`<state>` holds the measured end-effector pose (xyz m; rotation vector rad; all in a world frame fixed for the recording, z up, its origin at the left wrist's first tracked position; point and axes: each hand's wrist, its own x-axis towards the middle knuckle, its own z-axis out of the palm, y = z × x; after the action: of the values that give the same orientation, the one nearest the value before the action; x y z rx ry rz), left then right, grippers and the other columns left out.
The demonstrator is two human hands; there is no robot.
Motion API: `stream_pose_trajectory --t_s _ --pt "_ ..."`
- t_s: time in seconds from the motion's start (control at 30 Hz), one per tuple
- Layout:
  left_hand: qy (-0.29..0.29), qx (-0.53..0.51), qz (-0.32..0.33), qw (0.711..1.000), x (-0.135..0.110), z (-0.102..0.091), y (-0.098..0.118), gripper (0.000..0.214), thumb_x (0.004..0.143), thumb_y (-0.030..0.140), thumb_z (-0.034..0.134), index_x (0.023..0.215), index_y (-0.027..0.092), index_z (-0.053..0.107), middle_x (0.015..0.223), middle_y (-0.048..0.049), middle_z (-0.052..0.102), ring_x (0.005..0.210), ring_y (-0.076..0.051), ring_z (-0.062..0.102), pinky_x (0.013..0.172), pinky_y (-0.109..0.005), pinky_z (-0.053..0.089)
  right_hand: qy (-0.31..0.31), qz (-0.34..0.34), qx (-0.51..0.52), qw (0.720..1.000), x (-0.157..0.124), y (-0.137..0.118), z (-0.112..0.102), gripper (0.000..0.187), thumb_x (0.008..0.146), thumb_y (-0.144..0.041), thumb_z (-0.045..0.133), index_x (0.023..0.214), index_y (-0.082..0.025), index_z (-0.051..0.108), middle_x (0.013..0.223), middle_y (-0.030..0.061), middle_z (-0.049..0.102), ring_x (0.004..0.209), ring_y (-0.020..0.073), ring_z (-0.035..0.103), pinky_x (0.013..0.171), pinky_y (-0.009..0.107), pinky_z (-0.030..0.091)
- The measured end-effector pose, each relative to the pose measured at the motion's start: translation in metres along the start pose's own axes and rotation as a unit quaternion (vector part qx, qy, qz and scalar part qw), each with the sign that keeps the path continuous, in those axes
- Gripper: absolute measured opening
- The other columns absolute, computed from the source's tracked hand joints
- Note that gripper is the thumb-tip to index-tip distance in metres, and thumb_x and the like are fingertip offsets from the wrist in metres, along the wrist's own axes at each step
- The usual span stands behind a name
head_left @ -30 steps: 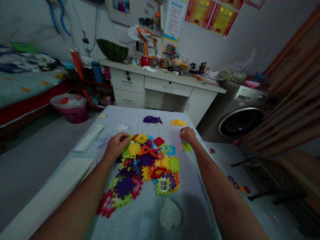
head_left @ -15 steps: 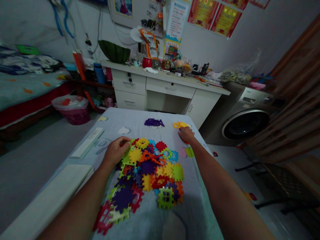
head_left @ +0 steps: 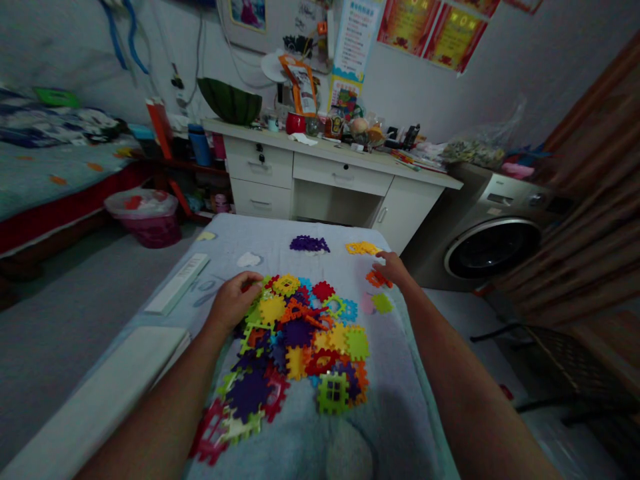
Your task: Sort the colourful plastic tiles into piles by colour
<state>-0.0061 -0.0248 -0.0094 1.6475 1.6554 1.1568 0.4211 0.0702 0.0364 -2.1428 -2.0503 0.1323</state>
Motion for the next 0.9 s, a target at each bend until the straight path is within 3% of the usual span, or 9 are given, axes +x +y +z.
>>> stream_pose_trajectory --t_s 0.13,0.23,0.67,0.8,0.9 --pt "-0.004 -0.001 0.001 1.0 0.001 0.001 -0.003 0.035 0.076 0.047 0.055 0.094 0.02 0.067 0.085 -0.0035 0.072 0.078 -0.021 0.065 0.07 -0.03 0.05 -0.058 0.065 -0.022 0.996 -0.024 0.022 -0.006 0.07 0.081 -0.058 0.064 0.135 -0.016 0.055 0.127 0.0194 0.059 0.116 0.0289 0.059 0.095 0.036 0.046" --pt "-0.007 -0.003 0.001 1.0 0.002 0.001 -0.004 0.035 0.076 0.047 0.056 0.094 0.02 0.067 0.084 -0.0034 0.072 0.077 -0.021 0.065 0.068 -0.03 0.05 -0.077 0.06 -0.032 0.995 -0.036 0.02 -0.002 0.087 0.072 -0.067 0.068 0.141 -0.016 0.049 0.131 0.0194 0.057 0.119 0.0301 0.057 0.097 0.037 0.045" --pt "-0.002 0.007 -0.004 1.0 0.0 -0.001 -0.001 0.036 0.075 0.048 0.055 0.094 0.02 0.068 0.083 -0.0036 0.072 0.078 -0.022 0.066 0.07 -0.031 0.05 -0.026 0.002 -0.029 0.999 -0.027 -0.012 0.015 0.058 0.079 -0.054 0.068 0.126 -0.019 0.062 0.126 0.015 0.062 0.117 0.0279 0.056 0.097 0.034 0.042" --pt "0.003 0.002 -0.009 1.0 -0.002 -0.002 0.006 0.035 0.073 0.047 0.056 0.092 0.021 0.068 0.079 -0.0026 0.071 0.073 -0.021 0.065 0.067 -0.03 0.05 -0.003 0.005 -0.015 1.0 -0.031 -0.006 0.012 0.064 0.078 -0.051 0.071 0.13 -0.017 0.058 0.132 0.0156 0.058 0.122 0.0271 0.054 0.1 0.034 0.041" --pt "0.001 -0.007 -0.018 1.0 -0.003 -0.002 0.008 0.035 0.072 0.047 0.057 0.092 0.02 0.068 0.077 -0.0022 0.071 0.071 -0.02 0.064 0.065 -0.029 0.049 0.009 -0.001 0.016 1.0 -0.043 0.006 0.002 0.056 0.082 -0.047 0.07 0.127 -0.016 0.059 0.129 0.015 0.059 0.118 0.0242 0.056 0.099 0.034 0.042"
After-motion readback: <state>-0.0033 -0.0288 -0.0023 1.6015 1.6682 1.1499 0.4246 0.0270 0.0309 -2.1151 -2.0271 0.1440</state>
